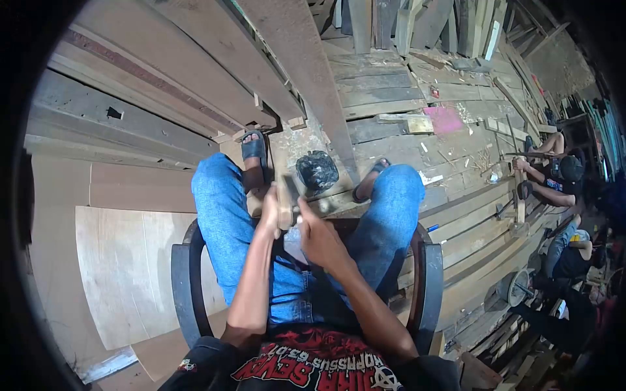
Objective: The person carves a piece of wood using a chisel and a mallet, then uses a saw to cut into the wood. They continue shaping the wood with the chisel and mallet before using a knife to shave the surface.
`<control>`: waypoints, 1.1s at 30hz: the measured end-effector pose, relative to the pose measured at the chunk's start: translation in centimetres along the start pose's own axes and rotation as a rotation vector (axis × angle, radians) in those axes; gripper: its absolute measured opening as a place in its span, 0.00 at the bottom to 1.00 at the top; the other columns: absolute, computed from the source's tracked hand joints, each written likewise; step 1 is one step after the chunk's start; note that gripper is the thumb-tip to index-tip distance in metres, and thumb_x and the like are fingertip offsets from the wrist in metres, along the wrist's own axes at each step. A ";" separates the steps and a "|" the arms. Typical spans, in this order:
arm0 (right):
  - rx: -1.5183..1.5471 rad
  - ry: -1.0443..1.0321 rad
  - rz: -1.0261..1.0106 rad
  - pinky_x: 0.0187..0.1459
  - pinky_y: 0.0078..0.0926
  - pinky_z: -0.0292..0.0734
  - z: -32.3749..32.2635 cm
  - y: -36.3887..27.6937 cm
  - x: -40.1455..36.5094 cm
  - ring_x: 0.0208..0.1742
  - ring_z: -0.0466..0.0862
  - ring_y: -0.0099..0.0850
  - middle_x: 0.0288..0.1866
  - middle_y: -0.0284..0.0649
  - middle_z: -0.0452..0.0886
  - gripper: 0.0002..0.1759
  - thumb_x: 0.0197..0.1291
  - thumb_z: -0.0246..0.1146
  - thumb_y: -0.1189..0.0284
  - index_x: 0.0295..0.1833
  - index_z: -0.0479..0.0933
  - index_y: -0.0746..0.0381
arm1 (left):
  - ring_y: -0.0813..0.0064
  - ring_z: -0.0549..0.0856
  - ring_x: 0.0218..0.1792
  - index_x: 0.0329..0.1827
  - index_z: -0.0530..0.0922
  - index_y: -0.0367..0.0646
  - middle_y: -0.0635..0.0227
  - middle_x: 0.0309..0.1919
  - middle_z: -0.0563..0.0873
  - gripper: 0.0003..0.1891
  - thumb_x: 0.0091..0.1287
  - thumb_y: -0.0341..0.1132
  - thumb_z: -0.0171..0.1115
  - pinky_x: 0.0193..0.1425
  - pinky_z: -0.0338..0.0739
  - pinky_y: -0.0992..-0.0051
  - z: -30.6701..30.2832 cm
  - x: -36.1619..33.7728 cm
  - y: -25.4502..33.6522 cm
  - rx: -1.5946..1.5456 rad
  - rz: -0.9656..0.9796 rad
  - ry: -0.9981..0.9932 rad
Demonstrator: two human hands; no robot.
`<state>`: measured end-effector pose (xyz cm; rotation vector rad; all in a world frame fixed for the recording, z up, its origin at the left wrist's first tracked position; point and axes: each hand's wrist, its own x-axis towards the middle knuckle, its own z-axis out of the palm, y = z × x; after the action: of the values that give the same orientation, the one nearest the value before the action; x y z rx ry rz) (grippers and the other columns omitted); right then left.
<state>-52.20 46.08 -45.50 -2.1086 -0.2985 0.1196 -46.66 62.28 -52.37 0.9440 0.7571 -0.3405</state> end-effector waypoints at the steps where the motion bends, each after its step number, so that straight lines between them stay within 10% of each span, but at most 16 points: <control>1: 0.021 -0.061 0.032 0.39 0.37 0.78 0.2 0.5 0.5 0.28 0.81 0.39 0.28 0.55 0.78 0.29 0.78 0.53 0.68 0.82 0.65 0.58 | 0.62 0.84 0.57 0.69 0.78 0.34 0.54 0.59 0.86 0.34 0.83 0.57 0.40 0.67 0.73 0.67 -0.3 0.5 -0.7 0.099 0.050 0.046; 5: 0.093 -0.325 0.260 0.51 0.46 0.78 -4.7 -2.0 1.1 0.50 0.85 0.64 0.44 0.68 0.84 0.27 0.79 0.51 0.67 0.81 0.66 0.56 | 0.61 0.84 0.59 0.67 0.79 0.30 0.51 0.60 0.86 0.36 0.82 0.57 0.42 0.68 0.72 0.67 -2.5 2.8 -2.6 0.179 0.057 0.081; 15: 0.057 -0.202 0.239 0.54 0.42 0.79 -1.4 -1.7 0.2 0.54 0.86 0.60 0.49 0.68 0.83 0.27 0.79 0.53 0.68 0.81 0.65 0.57 | 0.64 0.86 0.55 0.67 0.79 0.37 0.57 0.55 0.87 0.33 0.83 0.58 0.39 0.61 0.79 0.66 -0.6 0.7 -0.8 -0.032 -0.073 -0.002; 22: 0.104 -0.215 0.141 0.55 0.41 0.78 -2.5 -0.1 1.6 0.53 0.86 0.59 0.51 0.68 0.82 0.29 0.79 0.53 0.69 0.81 0.64 0.61 | 0.71 0.86 0.33 0.51 0.82 0.45 0.67 0.36 0.87 0.28 0.83 0.59 0.41 0.40 0.83 0.69 -0.5 0.1 -0.5 0.120 -0.040 0.066; 24: 0.108 -0.245 0.249 0.59 0.41 0.77 -3.2 -2.1 0.7 0.58 0.85 0.59 0.53 0.68 0.82 0.28 0.79 0.53 0.68 0.81 0.65 0.61 | 0.65 0.85 0.55 0.69 0.78 0.38 0.57 0.58 0.86 0.33 0.83 0.57 0.38 0.63 0.78 0.67 -0.7 0.9 -0.2 0.051 -0.059 0.050; 27: 0.142 -0.268 0.359 0.56 0.50 0.78 -4.0 -2.9 -0.1 0.58 0.81 0.65 0.53 0.68 0.83 0.26 0.79 0.54 0.65 0.79 0.68 0.60 | 0.71 0.85 0.29 0.48 0.82 0.46 0.69 0.33 0.86 0.27 0.83 0.58 0.42 0.35 0.82 0.70 -0.6 2.3 -1.6 0.030 0.023 0.057; 30: 0.064 -0.013 0.063 0.59 0.46 0.78 0.2 0.6 2.0 0.63 0.80 0.63 0.59 0.67 0.82 0.26 0.79 0.54 0.66 0.78 0.68 0.60 | 0.72 0.87 0.37 0.55 0.82 0.45 0.68 0.39 0.87 0.28 0.83 0.57 0.40 0.44 0.83 0.71 -1.6 3.2 -2.6 0.155 0.074 0.051; 33: 0.211 -0.194 0.321 0.62 0.45 0.77 -2.7 -1.7 2.2 0.66 0.79 0.61 0.61 0.67 0.81 0.26 0.79 0.54 0.66 0.78 0.68 0.60 | 0.73 0.88 0.42 0.60 0.82 0.44 0.68 0.42 0.88 0.29 0.83 0.57 0.40 0.49 0.84 0.71 -2.4 3.1 -2.1 0.129 0.073 0.000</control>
<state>-49.81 45.30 -42.57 -1.9220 -0.0546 0.5245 -46.72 63.28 -56.67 1.0904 0.7048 -0.3282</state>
